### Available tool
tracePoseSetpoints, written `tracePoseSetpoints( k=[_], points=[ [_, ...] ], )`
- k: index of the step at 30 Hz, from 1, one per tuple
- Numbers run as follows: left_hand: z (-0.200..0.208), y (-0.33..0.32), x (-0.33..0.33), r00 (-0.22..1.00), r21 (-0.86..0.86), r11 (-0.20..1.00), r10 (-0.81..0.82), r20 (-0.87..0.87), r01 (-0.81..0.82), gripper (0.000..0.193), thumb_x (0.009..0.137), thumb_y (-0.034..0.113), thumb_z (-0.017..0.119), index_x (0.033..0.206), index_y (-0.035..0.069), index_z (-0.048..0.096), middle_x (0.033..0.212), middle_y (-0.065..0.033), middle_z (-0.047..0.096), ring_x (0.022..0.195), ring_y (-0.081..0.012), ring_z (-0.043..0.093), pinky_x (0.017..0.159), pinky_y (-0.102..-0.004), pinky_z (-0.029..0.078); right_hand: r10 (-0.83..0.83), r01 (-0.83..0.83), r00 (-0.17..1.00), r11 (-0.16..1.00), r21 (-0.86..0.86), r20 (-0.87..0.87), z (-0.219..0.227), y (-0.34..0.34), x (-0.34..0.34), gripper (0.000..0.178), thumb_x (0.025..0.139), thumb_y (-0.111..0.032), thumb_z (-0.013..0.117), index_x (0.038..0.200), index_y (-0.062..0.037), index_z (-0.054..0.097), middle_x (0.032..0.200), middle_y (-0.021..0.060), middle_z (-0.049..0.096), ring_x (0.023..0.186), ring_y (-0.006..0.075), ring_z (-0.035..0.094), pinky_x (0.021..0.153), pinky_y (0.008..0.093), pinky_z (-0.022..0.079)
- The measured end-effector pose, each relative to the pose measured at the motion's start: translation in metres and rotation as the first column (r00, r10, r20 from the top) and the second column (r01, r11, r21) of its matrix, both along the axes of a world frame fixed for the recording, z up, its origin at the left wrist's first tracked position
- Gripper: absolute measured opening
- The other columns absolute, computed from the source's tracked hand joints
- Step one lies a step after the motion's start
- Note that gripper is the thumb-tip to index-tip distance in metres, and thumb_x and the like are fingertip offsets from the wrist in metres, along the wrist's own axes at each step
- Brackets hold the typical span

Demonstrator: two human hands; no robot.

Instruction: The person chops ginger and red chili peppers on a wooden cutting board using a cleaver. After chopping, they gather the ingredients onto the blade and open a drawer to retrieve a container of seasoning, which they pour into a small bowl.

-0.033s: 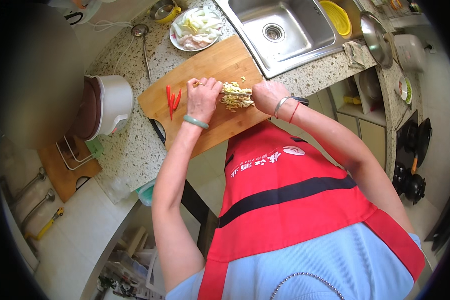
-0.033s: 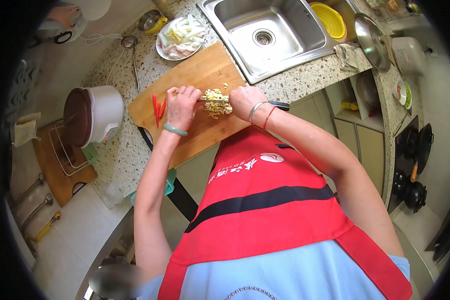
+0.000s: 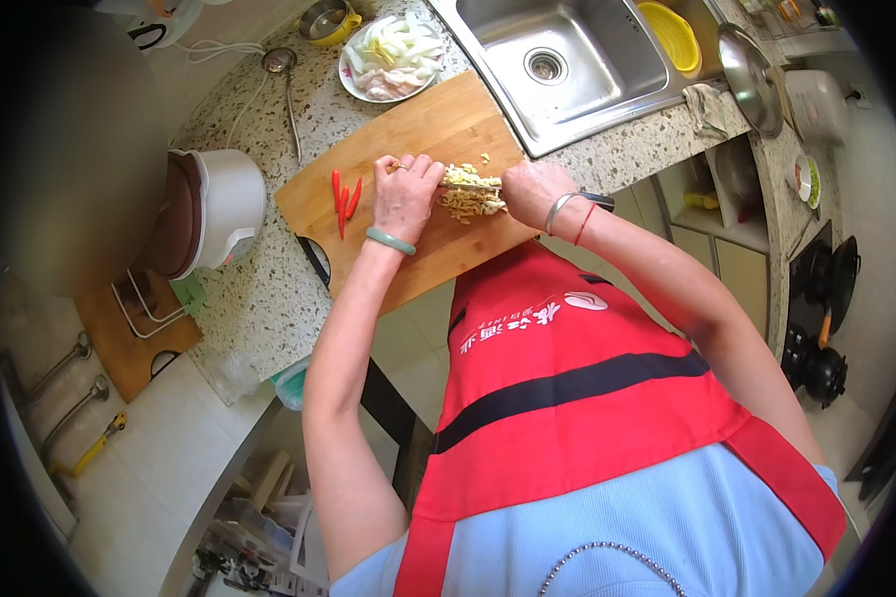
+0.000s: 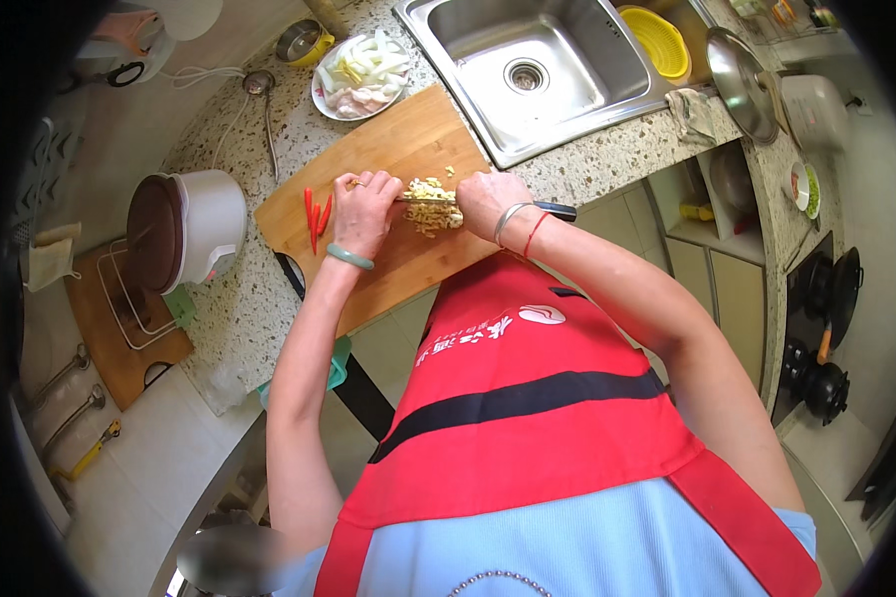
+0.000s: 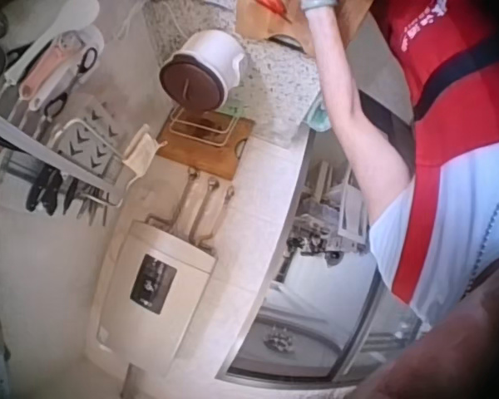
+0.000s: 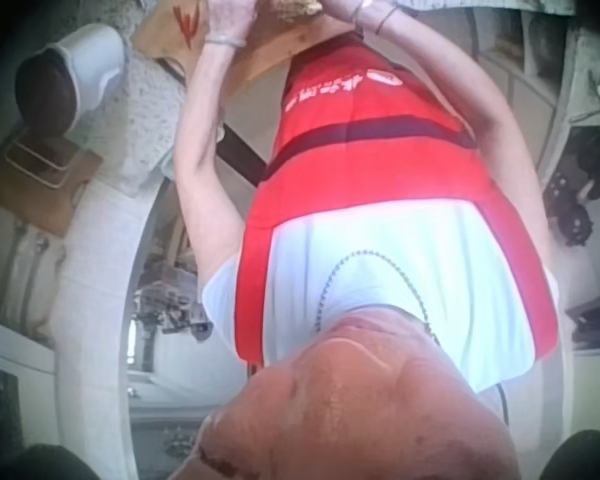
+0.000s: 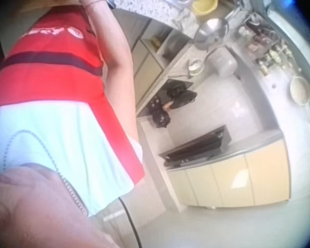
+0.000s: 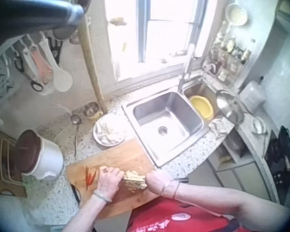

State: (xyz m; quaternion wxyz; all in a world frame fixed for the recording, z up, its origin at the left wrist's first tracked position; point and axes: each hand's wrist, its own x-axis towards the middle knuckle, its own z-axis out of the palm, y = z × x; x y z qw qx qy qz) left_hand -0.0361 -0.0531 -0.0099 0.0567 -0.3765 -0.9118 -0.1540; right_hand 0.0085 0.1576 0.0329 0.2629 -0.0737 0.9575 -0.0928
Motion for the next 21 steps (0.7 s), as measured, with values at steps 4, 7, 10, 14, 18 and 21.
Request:
tracePoseSetpoints(
  k=[4, 7, 10, 14, 18, 21],
  points=[
    [-0.010, 0.003, 0.005, 0.998, -0.060, 0.998, -0.017, -0.057, 0.013, 0.015, 0.076, 0.015, 0.067, 0.087, 0.017, 0.057, 0.086, 0.0005, 0.055, 0.090, -0.0172, 0.056, 0.087, -0.0406, 0.037, -0.052, 0.051, 0.996, 0.999, -0.014, -0.069, -0.024, 0.001, 0.016, 0.013, 0.078, -0.010, 0.059, 0.079, -0.0042, 0.070, 0.081, 0.0186, 0.070, 0.076, 0.0337, 0.070, 0.066, 0.0422, 0.056],
    [-0.009, 0.006, 0.006, 0.996, -0.090, 0.996, -0.029, -0.079, 0.022, 0.012, 0.077, 0.014, 0.064, 0.087, 0.018, 0.058, 0.086, 0.0012, 0.056, 0.090, -0.0163, 0.056, 0.087, -0.0404, 0.037, -0.096, 0.093, 0.989, 0.995, -0.029, -0.110, -0.032, -0.001, 0.025, 0.012, 0.078, -0.009, 0.059, 0.078, -0.0040, 0.070, 0.080, 0.0189, 0.069, 0.076, 0.0341, 0.070, 0.066, 0.0420, 0.056],
    [-0.007, 0.004, 0.005, 0.999, -0.047, 0.998, -0.030, -0.028, 0.029, 0.014, 0.077, 0.014, 0.066, 0.087, 0.018, 0.057, 0.085, 0.0011, 0.056, 0.089, -0.0173, 0.056, 0.088, -0.0410, 0.037, -0.071, 0.069, 0.995, 0.997, -0.025, -0.072, -0.027, 0.003, 0.020, 0.013, 0.078, -0.010, 0.059, 0.079, -0.0040, 0.070, 0.080, 0.0190, 0.069, 0.076, 0.0341, 0.070, 0.065, 0.0423, 0.056],
    [0.009, 0.005, -0.010, 0.996, -0.017, 0.996, -0.087, -0.006, 0.087, 0.013, 0.079, 0.018, 0.068, 0.087, 0.018, 0.057, 0.084, 0.0012, 0.056, 0.089, -0.0184, 0.057, 0.088, -0.0416, 0.036, -0.071, 0.070, 0.997, 0.997, -0.034, -0.032, -0.008, 0.002, 0.014, 0.013, 0.079, -0.011, 0.059, 0.080, -0.0038, 0.070, 0.082, 0.0190, 0.069, 0.077, 0.0342, 0.070, 0.066, 0.0425, 0.056],
    [-0.005, 0.007, -0.022, 0.992, -0.079, 0.989, -0.128, -0.012, 0.127, 0.013, 0.079, 0.018, 0.066, 0.087, 0.017, 0.056, 0.084, 0.0006, 0.056, 0.088, -0.0184, 0.057, 0.087, -0.0408, 0.037, -0.097, 0.097, 0.995, 0.995, -0.011, 0.029, -0.010, 0.001, 0.005, 0.015, 0.080, -0.012, 0.058, 0.082, -0.0034, 0.070, 0.083, 0.0196, 0.069, 0.078, 0.0345, 0.069, 0.067, 0.0435, 0.056],
    [-0.009, 0.013, -0.014, 0.987, -0.101, 0.984, -0.151, -0.063, 0.144, 0.010, 0.079, 0.017, 0.063, 0.086, 0.018, 0.056, 0.082, 0.0004, 0.055, 0.086, -0.0173, 0.057, 0.087, -0.0391, 0.038, -0.168, 0.167, 0.985, 0.985, -0.039, -0.023, -0.031, 0.001, 0.026, 0.013, 0.080, -0.012, 0.058, 0.081, -0.0038, 0.068, 0.083, 0.0199, 0.069, 0.079, 0.0343, 0.070, 0.066, 0.0444, 0.056]
  ],
)
